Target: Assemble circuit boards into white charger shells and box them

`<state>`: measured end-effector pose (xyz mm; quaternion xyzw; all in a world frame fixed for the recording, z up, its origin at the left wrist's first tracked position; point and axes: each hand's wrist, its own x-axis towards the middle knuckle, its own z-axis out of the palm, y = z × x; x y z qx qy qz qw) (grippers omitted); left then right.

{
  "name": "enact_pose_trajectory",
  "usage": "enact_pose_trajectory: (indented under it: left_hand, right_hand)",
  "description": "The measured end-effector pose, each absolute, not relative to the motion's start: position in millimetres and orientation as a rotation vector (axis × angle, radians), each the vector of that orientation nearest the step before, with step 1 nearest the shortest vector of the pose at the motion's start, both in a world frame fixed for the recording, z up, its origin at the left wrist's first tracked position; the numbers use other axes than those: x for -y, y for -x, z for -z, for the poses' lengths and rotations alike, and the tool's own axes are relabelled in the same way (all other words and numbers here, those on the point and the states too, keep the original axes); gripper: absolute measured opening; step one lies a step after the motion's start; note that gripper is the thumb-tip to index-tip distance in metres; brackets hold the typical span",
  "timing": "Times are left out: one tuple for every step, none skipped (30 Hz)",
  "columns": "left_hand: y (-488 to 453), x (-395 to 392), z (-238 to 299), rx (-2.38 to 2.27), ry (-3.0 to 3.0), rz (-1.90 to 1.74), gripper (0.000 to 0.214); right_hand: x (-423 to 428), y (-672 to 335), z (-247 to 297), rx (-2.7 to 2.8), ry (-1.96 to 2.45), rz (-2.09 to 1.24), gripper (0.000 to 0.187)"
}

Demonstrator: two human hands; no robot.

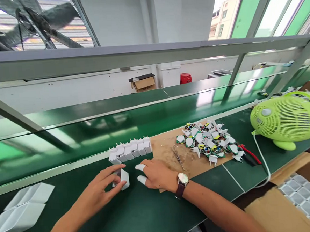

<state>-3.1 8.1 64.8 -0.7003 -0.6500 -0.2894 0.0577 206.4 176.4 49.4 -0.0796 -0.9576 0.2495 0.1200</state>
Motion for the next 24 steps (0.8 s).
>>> enact_pose_trajectory:
  left_hand:
    - [-3.2, -14.1, -59.6, 1.919, 2.156, 0.894, 0.032]
    - [-6.3, -18.5, -54.1, 1.875, 2.175, 0.912, 0.031]
    - [-6.8, -21.2, -48.8, 1.834, 2.182, 0.928, 0.029]
    - [-5.4, -22.3, -44.0, 1.793, 2.18, 0.941, 0.025]
    - [-2.9, -22.0, -39.9, 1.754, 2.17, 0.954, 0.021]
    - [0.1, -20.5, -36.5, 1.722, 2.157, 0.965, 0.02]
    - [3.0, -18.1, -33.8, 1.702, 2.149, 0.975, 0.025]
    - [5.4, -15.1, -31.5, 1.694, 2.147, 0.986, 0.033]
    - [7.1, -12.0, -29.5, 1.694, 2.15, 1.0, 0.039]
    - [8.0, -9.0, -27.6, 1.705, 2.159, 1.012, 0.041]
    - [8.1, -6.4, -25.8, 1.723, 2.17, 1.022, 0.04]
    - [7.6, -4.3, -24.1, 1.741, 2.177, 1.031, 0.036]
    - [6.8, -2.9, -22.7, 1.759, 2.176, 1.041, 0.031]
    - [5.8, -2.2, -21.7, 1.772, 2.168, 1.051, 0.028]
    - [4.7, -1.9, -21.2, 1.783, 2.157, 1.06, 0.025]
    - [3.7, -1.9, -21.3, 1.789, 2.146, 1.067, 0.022]
    - [2.9, -2.1, -22.0, 1.792, 2.135, 1.07, 0.02]
    - [2.2, -2.3, -23.2, 1.799, 2.126, 1.069, 0.017]
    - [1.6, -2.5, -24.6, 1.81, 2.12, 1.067, 0.015]
    - [1.2, -2.5, -26.0, 1.828, 2.114, 1.065, 0.014]
    - [0.7, -2.3, -27.1, 1.851, 2.106, 1.065, 0.014]
    - [0.2, -2.0, -27.9, 1.878, 2.096, 1.066, 0.015]
    - [-0.4, -1.5, -28.2, 1.909, 2.088, 1.066, 0.016]
    - [-1.0, -1.0, -28.0, 1.941, 2.081, 1.068, 0.017]
  right_hand:
    - [-189.4, -210.7, -56.4, 2.831, 0.249, -0.594, 0.038]
    - [-203.9, -216.2, -63.0, 2.866, 0.32, -0.468, 0.036]
    - [-219.2, -222.9, -69.0, 2.9, 0.435, -0.351, 0.034]
    - [-234.3, -230.5, -74.0, 2.927, 0.574, -0.247, 0.032]
    - [-248.3, -238.6, -77.8, 2.946, 0.717, -0.157, 0.029]
    - [-260.5, -246.5, -80.1, 2.951, 0.827, -0.094, 0.027]
    - [-270.5, -253.7, -81.1, 2.95, 0.911, -0.051, 0.027]
    - [-278.2, -259.5, -80.8, 2.946, 0.96, -0.027, 0.029]
    - [-283.9, -263.5, -79.8, 2.944, 0.984, -0.014, 0.031]
    - [-288.1, -265.5, -78.4, 2.943, 1.003, -0.003, 0.034]
    - [-291.3, -265.7, -77.3, 2.94, 1.014, 0.002, 0.037]
    - [-294.1, -264.6, -77.1, 2.934, 1.02, 0.002, 0.04]
    - [-296.6, -262.7, -78.2, 2.919, 1.027, 0.0, 0.043]
    - [-298.9, -260.7, -81.1, 2.894, 1.04, -0.004, 0.045]
    - [-300.9, -259.0, -85.7, 2.861, 1.061, -0.007, 0.046]
    - [-302.0, -258.0, -91.8, 2.825, 1.088, 0.001, 0.047]
    - [-301.7, -257.7, -99.1, 2.781, 1.104, -0.015, 0.047]
    - [-299.5, -257.9, -106.7, 2.729, 1.09, -0.081, 0.047]
    - [-295.0, -258.2, -113.7, 2.675, 1.037, -0.211, 0.045]
    - [-288.1, -258.0, -119.3, 2.625, 0.948, -0.4, 0.043]
    - [-279.0, -256.7, -122.5, 2.581, 0.842, -0.631, 0.04]
    - [-267.9, -253.9, -122.9, 2.543, 0.739, -0.881, 0.039]
    - [-255.5, -249.3, -120.2, 2.523, 0.66, -1.112, 0.041]
    - [-242.7, -242.9, -114.5, 2.537, 0.614, -1.29, 0.043]
